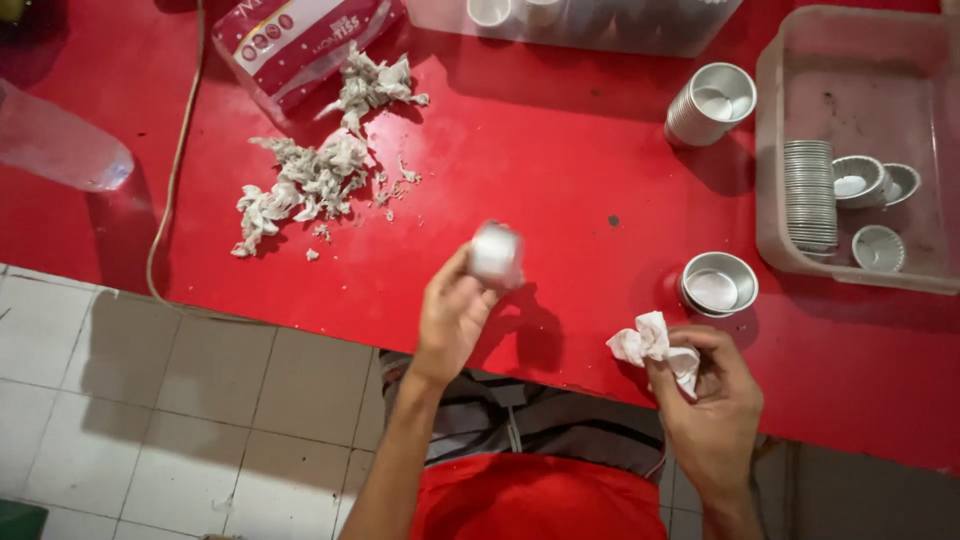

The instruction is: Cleaning small metal baking cups with a tissue and organizing them on a table

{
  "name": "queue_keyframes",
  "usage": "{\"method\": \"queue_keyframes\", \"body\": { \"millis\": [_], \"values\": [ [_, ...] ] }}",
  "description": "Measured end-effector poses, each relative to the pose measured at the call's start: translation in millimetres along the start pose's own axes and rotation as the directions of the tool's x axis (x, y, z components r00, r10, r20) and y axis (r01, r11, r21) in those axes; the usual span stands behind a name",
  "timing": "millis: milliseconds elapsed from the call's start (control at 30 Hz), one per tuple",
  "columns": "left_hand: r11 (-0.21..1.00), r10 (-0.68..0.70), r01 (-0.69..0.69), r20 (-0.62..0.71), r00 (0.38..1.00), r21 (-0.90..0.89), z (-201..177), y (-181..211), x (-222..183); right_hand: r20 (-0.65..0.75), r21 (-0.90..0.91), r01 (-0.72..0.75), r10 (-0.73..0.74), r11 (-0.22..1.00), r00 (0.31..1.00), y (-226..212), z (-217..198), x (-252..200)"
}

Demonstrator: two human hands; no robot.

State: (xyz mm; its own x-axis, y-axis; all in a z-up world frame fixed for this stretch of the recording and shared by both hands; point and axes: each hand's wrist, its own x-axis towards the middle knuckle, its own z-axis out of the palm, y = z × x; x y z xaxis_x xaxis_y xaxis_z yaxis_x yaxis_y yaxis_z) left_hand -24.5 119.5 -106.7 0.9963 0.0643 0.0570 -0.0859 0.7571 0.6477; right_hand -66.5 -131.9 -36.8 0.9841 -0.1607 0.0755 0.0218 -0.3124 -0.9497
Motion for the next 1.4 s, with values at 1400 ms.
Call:
{"method": "queue_keyframes", "body": {
  "millis": [1400],
  "values": [
    [0.744, -0.496, 0.528, 0.192, 0.847, -0.409, 42.8, -0.3, 15.5, -0.012, 0.077, 0.074, -0.074, 0.994, 0.997, 14.8, 21.4, 4.2]
  ]
}}
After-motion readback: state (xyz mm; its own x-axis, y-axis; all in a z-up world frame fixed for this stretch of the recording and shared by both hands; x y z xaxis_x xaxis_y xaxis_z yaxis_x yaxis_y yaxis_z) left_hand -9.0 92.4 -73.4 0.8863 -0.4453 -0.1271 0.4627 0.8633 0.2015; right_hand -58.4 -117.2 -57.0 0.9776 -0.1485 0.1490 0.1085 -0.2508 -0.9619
